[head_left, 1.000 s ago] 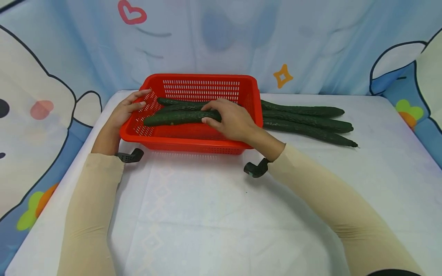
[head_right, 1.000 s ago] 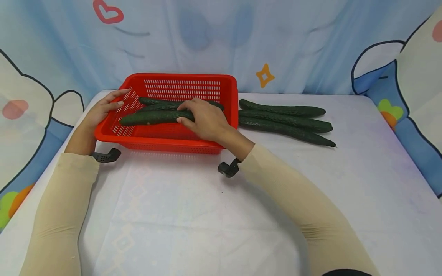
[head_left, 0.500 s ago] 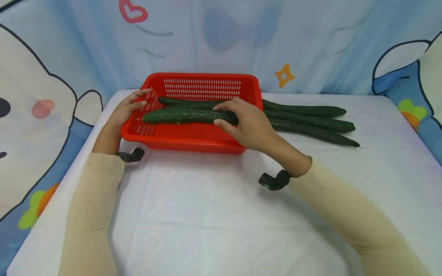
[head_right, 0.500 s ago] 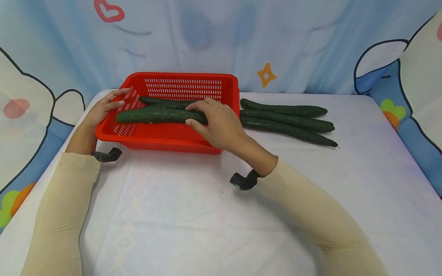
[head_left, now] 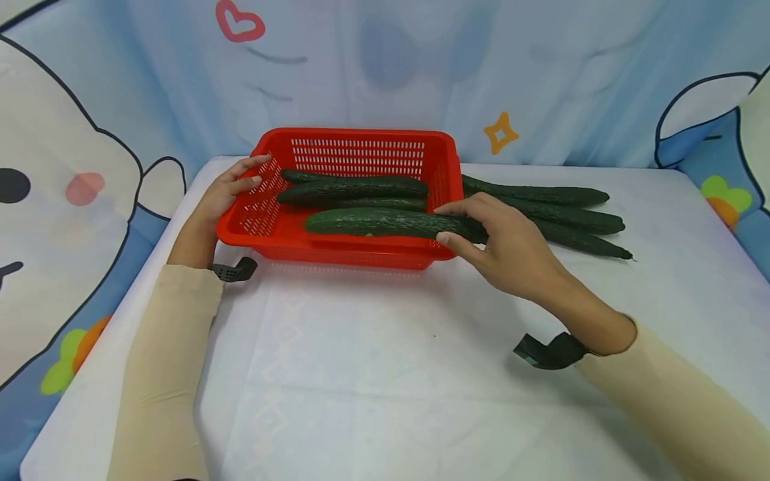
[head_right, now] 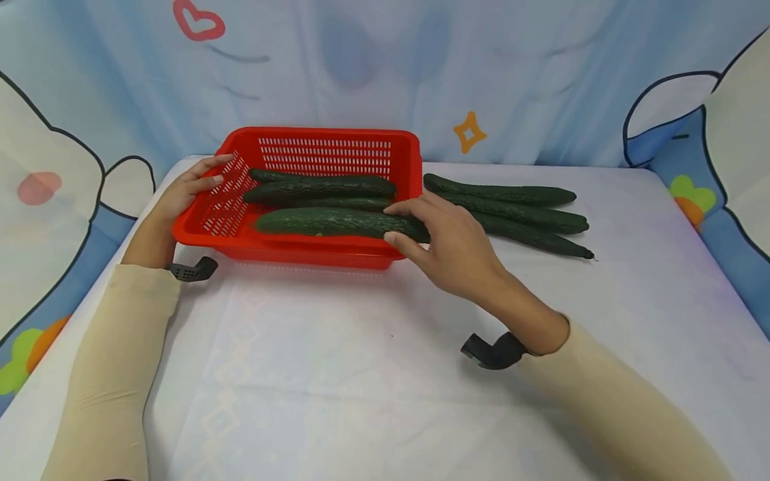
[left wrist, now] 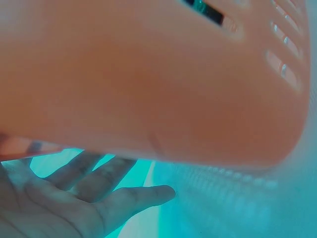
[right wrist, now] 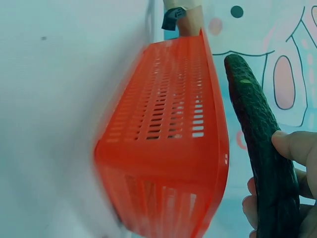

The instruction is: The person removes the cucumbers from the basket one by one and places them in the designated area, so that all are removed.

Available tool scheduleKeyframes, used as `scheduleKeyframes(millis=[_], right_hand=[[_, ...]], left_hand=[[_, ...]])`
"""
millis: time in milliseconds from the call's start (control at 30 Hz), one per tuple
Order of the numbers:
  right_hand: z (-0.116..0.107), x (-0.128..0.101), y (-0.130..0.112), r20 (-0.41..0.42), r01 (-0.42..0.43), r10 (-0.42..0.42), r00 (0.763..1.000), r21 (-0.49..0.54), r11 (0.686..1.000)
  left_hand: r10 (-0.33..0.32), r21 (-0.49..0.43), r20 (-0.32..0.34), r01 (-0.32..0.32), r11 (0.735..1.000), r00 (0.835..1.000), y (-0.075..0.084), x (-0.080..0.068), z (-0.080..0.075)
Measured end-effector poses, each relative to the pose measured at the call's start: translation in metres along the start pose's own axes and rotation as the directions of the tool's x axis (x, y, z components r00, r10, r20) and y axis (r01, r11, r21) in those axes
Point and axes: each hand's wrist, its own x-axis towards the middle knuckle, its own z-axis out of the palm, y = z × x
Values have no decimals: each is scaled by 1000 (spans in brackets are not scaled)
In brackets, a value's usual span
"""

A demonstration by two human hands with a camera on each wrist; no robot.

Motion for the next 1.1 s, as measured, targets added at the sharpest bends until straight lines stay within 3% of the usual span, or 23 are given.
scheduleKeyframes(millis=[200,333,633,833,1100], right_hand=[[-12,-23,13,-12,-41,41,999,-43,998],[-20,-39,28,-32,-45,43,999,-62,997],[-38,-72,67,-39,-134,132,991,-72,988],[-52,-88,87,-42,-241,239,970,-68,968],[-64,-95,110,-45,-392,389,920,-101,914]], left_hand=[[-9,41,-42,11,999,999,-1,2,-1],[-3,58,-35,5,998,999,-3,5,-5],[-43,7,-50,44,999,998,-6,9,-9],[-56,-24,-36,55,998,998,-4,6,-9],[-31,11,-17,31,999,999,-4,7,-9]])
